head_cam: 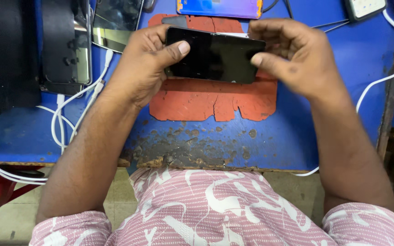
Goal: The person disassembles and reassembles two smartphones on a workbench. They remove back covers, disconnect internal components, and use a screwdriver to remove and replace screws. The person handles multiple phones and tools throughout the process.
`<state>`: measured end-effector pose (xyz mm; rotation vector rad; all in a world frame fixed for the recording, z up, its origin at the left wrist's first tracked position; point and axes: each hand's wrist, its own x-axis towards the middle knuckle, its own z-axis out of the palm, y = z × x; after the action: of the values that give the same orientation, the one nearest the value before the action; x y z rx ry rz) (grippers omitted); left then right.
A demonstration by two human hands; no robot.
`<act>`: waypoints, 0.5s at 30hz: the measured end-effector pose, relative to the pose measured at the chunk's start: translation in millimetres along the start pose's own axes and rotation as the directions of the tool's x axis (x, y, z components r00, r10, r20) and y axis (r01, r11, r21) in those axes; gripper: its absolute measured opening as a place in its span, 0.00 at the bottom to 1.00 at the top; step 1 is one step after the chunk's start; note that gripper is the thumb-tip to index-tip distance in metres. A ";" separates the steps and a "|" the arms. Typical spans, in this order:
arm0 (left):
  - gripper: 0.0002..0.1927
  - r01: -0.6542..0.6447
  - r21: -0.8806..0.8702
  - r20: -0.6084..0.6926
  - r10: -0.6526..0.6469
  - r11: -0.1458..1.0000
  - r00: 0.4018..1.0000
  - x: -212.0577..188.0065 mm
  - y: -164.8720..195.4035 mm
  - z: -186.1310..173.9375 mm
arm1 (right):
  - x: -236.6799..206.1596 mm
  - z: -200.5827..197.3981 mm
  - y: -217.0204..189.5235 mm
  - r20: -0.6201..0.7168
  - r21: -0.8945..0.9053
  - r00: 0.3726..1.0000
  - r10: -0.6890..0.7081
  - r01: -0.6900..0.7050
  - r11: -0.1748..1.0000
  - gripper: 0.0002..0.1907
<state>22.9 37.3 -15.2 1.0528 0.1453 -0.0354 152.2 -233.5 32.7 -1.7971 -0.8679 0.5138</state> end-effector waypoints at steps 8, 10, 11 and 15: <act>0.11 -0.022 -0.039 -0.102 0.018 0.999 0.995 8.2 10.3 13.7 | 5.2 17.3 -20.5 0.129 -0.603 0.931 -0.341 0.346 0.718 0.48; 0.12 -0.052 -0.035 -0.083 0.049 0.998 0.995 16.7 17.3 20.5 | 12.6 10.4 -17.4 0.138 -0.606 0.927 -0.348 0.356 0.711 0.47; 0.12 -0.068 -0.034 -0.075 0.065 0.997 0.995 22.2 21.0 23.6 | 17.8 5.1 -15.5 0.144 -0.612 0.920 -0.364 0.372 0.698 0.46; 0.13 -0.019 -0.028 -0.185 0.013 0.999 0.983 49.8 39.9 27.6 | 48.4 -15.5 -8.8 0.181 -0.605 0.930 -0.321 0.362 0.709 0.37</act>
<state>78.9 35.1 25.9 1.0264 0.3043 0.0791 191.4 -204.4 49.2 -2.1435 -1.5190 0.0142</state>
